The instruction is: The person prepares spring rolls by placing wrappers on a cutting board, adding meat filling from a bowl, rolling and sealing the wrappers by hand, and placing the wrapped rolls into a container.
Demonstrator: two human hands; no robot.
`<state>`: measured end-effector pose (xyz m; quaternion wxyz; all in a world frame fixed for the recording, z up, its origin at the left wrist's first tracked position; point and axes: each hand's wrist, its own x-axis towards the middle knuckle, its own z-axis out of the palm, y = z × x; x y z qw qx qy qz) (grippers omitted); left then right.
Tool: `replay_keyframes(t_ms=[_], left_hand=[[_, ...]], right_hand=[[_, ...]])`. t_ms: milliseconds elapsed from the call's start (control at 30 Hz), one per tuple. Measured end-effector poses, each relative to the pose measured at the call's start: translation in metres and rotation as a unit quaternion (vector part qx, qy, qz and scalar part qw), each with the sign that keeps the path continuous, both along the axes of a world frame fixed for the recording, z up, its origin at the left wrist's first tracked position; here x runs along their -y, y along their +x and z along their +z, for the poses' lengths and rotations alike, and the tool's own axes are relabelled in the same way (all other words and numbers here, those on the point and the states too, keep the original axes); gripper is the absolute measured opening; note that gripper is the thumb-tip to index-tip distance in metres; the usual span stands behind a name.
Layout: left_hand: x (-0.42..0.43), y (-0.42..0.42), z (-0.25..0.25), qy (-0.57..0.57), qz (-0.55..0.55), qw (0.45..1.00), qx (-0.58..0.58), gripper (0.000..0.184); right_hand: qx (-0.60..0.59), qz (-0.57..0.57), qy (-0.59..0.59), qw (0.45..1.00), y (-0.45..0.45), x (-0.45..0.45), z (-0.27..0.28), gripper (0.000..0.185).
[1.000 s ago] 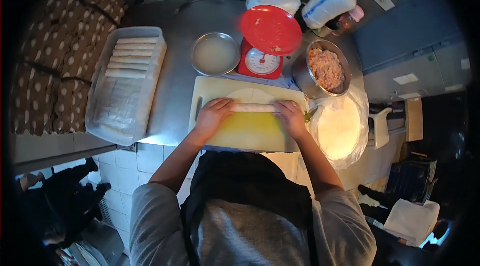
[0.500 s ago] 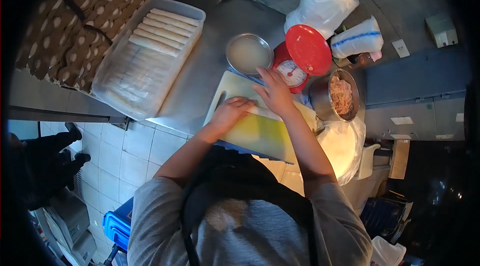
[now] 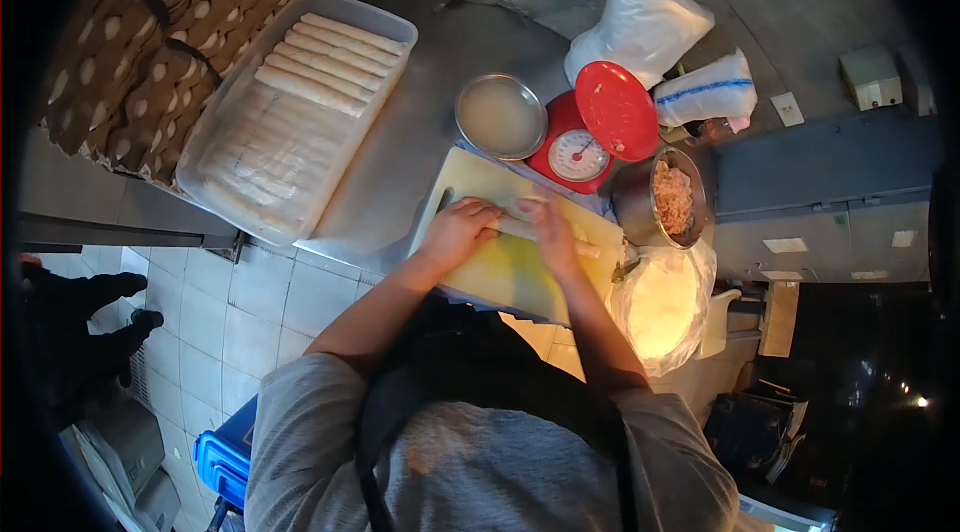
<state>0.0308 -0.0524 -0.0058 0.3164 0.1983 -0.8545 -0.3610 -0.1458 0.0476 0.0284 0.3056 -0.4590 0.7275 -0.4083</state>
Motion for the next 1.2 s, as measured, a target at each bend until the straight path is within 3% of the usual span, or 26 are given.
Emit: replay_keyframes(t_ms=[100,200,300,400,433,567,667,767,900,1100,1200], left_hand=[[0.002,0.000,-0.001,-0.011,-0.002,1.000,0.014,0.034],[-0.001,-0.001,0.001,-0.012,0.019,1.000,0.006,0.034],[0.000,-0.001,0.000,-0.028,0.016,0.999,0.012,0.033],[0.001,0.000,0.002,-0.038,0.013,0.999,0.010,0.033],[0.001,-0.001,0.002,-0.036,0.016,0.999,0.008,0.032],[-0.001,-0.001,0.003,-0.029,0.025,0.999,0.009,0.031],[-0.002,-0.002,0.003,-0.026,0.024,0.999,0.018,0.032],[0.001,-0.001,0.006,-0.026,0.027,0.999,0.026,0.033],[-0.002,-0.003,0.005,-0.026,0.033,0.998,0.035,0.033],[-0.002,-0.003,0.003,-0.034,0.031,0.999,0.028,0.032],[-0.003,-0.003,0.006,-0.032,0.034,0.999,0.021,0.031]], right_hand=[[-0.334,0.153,-0.029,0.930,0.018,-0.010,-0.004,0.057],[-0.375,0.073,0.018,0.924,-0.002,-0.017,-0.005,0.061],[-0.365,0.122,0.019,0.923,0.001,-0.016,-0.006,0.060],[-0.329,0.166,-0.066,0.927,0.016,-0.006,-0.004,0.061],[-0.363,0.152,-0.006,0.919,0.007,-0.007,-0.009,0.062],[-0.357,0.042,-0.011,0.933,-0.029,-0.033,-0.005,0.058],[-0.371,0.054,0.012,0.927,-0.029,-0.053,-0.007,0.057],[-0.383,-0.002,0.057,0.922,-0.036,-0.059,-0.002,0.056],[-0.380,0.032,-0.007,0.925,-0.016,-0.038,-0.009,0.053],[-0.403,-0.002,0.091,0.911,-0.044,-0.071,0.010,0.051],[-0.394,0.005,0.015,0.919,-0.034,-0.054,-0.004,0.049]])
